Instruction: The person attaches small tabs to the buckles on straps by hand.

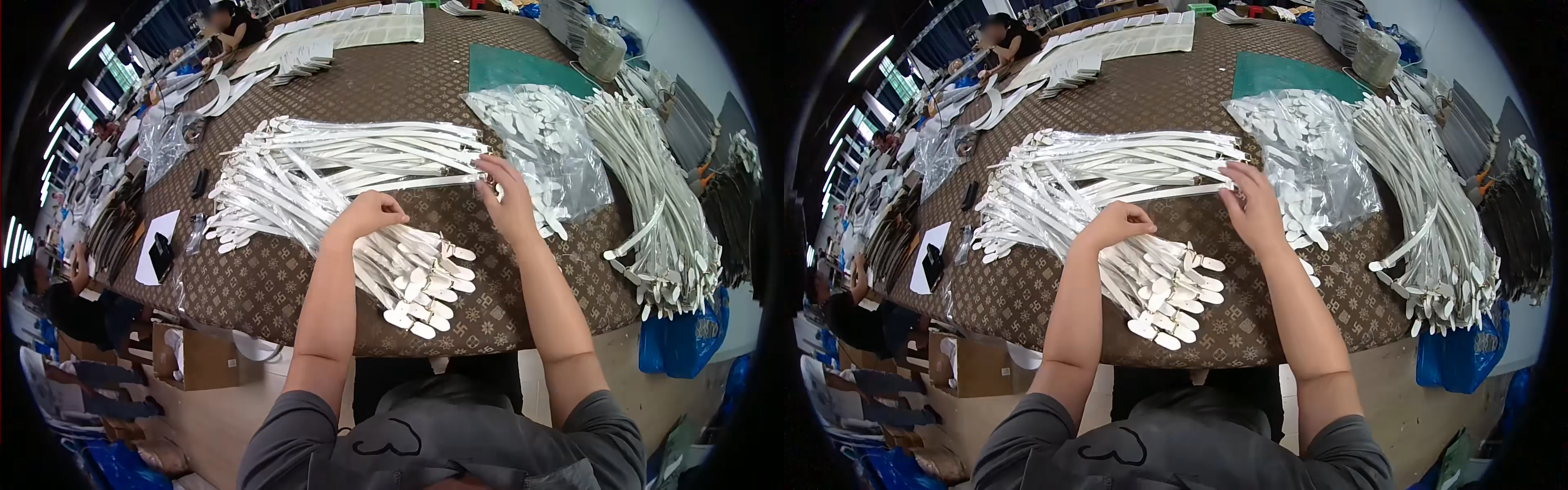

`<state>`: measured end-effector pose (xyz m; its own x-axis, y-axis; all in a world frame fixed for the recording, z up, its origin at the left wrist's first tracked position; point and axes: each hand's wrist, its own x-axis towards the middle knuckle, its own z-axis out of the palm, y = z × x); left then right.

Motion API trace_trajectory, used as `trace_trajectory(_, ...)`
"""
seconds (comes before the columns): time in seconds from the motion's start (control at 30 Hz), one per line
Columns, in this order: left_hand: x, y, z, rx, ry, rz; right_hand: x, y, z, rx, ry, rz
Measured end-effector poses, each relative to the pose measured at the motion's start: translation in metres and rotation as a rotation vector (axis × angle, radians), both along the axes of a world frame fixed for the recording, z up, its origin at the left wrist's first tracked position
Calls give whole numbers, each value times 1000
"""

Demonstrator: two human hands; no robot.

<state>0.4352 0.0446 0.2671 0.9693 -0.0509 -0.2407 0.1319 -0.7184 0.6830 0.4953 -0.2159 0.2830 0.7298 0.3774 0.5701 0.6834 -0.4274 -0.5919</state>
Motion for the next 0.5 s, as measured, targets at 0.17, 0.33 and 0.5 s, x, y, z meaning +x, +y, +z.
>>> trace_trajectory(0.17,47,-29,7,4,-182,-186,33,-9,-22,280,108,-251)
trace_trajectory(0.33,117,-98,-20,223,-468,-229,32,-18,-37,78,-189,-248)
trace_trajectory(0.5,135,-123,-28,391,-411,-220,37,-25,-37,26,-89,-233)
